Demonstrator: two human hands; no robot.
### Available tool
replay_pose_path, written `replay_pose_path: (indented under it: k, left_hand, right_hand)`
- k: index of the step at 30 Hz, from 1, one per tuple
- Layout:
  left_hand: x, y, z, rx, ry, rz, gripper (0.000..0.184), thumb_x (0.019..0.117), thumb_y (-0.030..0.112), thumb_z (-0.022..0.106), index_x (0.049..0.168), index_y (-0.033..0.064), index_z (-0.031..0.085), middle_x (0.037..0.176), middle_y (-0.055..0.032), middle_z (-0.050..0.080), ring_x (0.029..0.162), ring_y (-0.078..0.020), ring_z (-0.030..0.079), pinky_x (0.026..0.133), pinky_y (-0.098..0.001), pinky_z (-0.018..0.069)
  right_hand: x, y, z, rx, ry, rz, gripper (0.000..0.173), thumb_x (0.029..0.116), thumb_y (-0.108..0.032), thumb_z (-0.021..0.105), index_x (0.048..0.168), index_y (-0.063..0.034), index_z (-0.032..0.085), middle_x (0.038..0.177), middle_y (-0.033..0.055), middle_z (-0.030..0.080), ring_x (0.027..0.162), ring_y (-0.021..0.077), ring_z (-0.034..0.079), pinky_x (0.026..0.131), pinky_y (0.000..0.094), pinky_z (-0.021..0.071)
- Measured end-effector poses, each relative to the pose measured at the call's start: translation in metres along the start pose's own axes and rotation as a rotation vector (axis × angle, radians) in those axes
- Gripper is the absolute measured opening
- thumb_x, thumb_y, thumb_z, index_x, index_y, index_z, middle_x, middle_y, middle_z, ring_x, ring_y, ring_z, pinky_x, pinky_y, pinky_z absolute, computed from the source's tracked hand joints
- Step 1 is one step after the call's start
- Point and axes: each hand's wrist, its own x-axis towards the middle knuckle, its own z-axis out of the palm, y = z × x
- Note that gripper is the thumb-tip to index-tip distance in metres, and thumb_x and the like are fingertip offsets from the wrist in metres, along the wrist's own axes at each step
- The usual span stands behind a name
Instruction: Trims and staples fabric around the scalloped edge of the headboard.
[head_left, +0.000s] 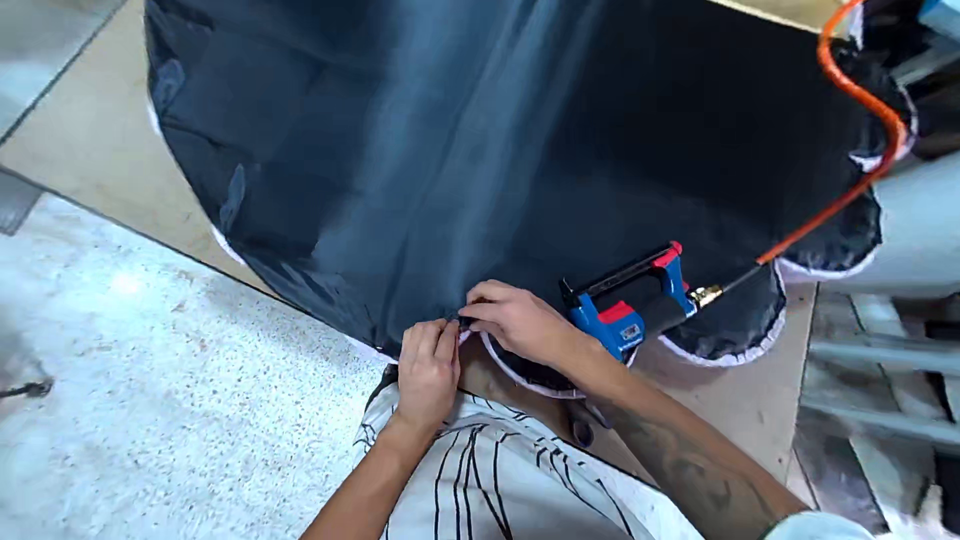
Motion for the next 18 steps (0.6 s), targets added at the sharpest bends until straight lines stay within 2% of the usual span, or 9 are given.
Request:
replay_pose_path:
  k: [2, 5, 9, 11, 13, 14, 18]
  left_hand:
    - [0.0, 0.004, 0.001, 0.032, -0.023, -0.022, 0.022, 0.0981, 0.015, 0.064, 0.114, 0.0075, 0.076, 0.109, -0.0098, 0.07, 0.106, -0.0264, 0.066, 0.096, -0.043, 0.0552]
    - [-0.001, 0.005, 0.003, 0.024, -0.049, -0.065, 0.023, 0.0967, 0.012, 0.064, 0.117, 0.009, 0.075, 0.112, -0.009, 0.07, 0.11, -0.0253, 0.065, 0.1, -0.0415, 0.0539]
    - [0.002, 0.008, 0.0, -0.008, -0.089, -0.118, 0.022, 0.0977, 0.01, 0.064, 0.117, 0.0096, 0.074, 0.111, -0.0086, 0.069, 0.11, -0.0248, 0.065, 0.1, -0.0408, 0.053]
    - [0.005, 0.01, -0.001, 0.031, -0.083, -0.126, 0.021, 0.1004, 0.016, 0.062, 0.116, 0.009, 0.074, 0.111, -0.0091, 0.07, 0.109, -0.0254, 0.065, 0.1, -0.0417, 0.0529]
    - [0.009, 0.011, -0.003, 0.098, -0.076, -0.156, 0.027, 0.1045, 0.029, 0.058, 0.116, 0.0103, 0.074, 0.113, -0.0083, 0.069, 0.113, -0.0253, 0.064, 0.102, -0.0426, 0.052]
    - [0.009, 0.01, -0.003, 0.126, -0.071, -0.156, 0.028, 0.1052, 0.031, 0.057, 0.115, 0.0101, 0.074, 0.115, -0.0085, 0.069, 0.115, -0.0257, 0.064, 0.103, -0.0432, 0.0514]
    - [0.008, 0.001, 0.001, 0.201, -0.053, -0.038, 0.018, 0.1012, 0.015, 0.058, 0.104, 0.0064, 0.073, 0.103, -0.0093, 0.07, 0.103, -0.0268, 0.067, 0.097, -0.0427, 0.0533]
  right_hand:
    - [0.013, 0.015, 0.003, -0.011, -0.088, -0.108, 0.015, 0.0969, -0.017, 0.07, 0.107, -0.0118, 0.079, 0.105, 0.0031, 0.068, 0.105, 0.0171, 0.064, 0.095, 0.0317, 0.0548]
    - [0.014, 0.03, 0.007, -0.028, -0.089, -0.238, 0.017, 0.1015, -0.018, 0.062, 0.097, -0.0119, 0.078, 0.098, 0.0016, 0.067, 0.099, 0.0165, 0.063, 0.09, 0.0319, 0.0541]
    - [0.011, 0.04, 0.009, 0.022, -0.02, -0.278, 0.019, 0.1034, -0.016, 0.059, 0.098, -0.0089, 0.076, 0.1, 0.0032, 0.069, 0.102, 0.017, 0.066, 0.093, 0.0315, 0.0555]
    - [0.009, 0.042, 0.01, 0.003, 0.001, -0.294, 0.018, 0.1033, -0.015, 0.058, 0.099, -0.0069, 0.075, 0.101, 0.0048, 0.07, 0.103, 0.0184, 0.066, 0.094, 0.0319, 0.0554]
    - [0.009, 0.044, 0.011, -0.007, 0.023, -0.332, 0.019, 0.1035, -0.013, 0.058, 0.1, -0.0055, 0.074, 0.101, 0.0061, 0.07, 0.102, 0.0197, 0.066, 0.095, 0.0326, 0.0553]
    - [0.009, 0.045, 0.012, -0.009, 0.028, -0.351, 0.019, 0.1035, -0.012, 0.057, 0.099, -0.0048, 0.074, 0.1, 0.0067, 0.07, 0.102, 0.0205, 0.066, 0.094, 0.0333, 0.0551]
    - [0.01, 0.046, 0.012, -0.038, 0.006, -0.39, 0.019, 0.1025, -0.006, 0.054, 0.099, -0.0043, 0.073, 0.098, 0.0073, 0.069, 0.1, 0.0219, 0.065, 0.093, 0.0349, 0.0544]
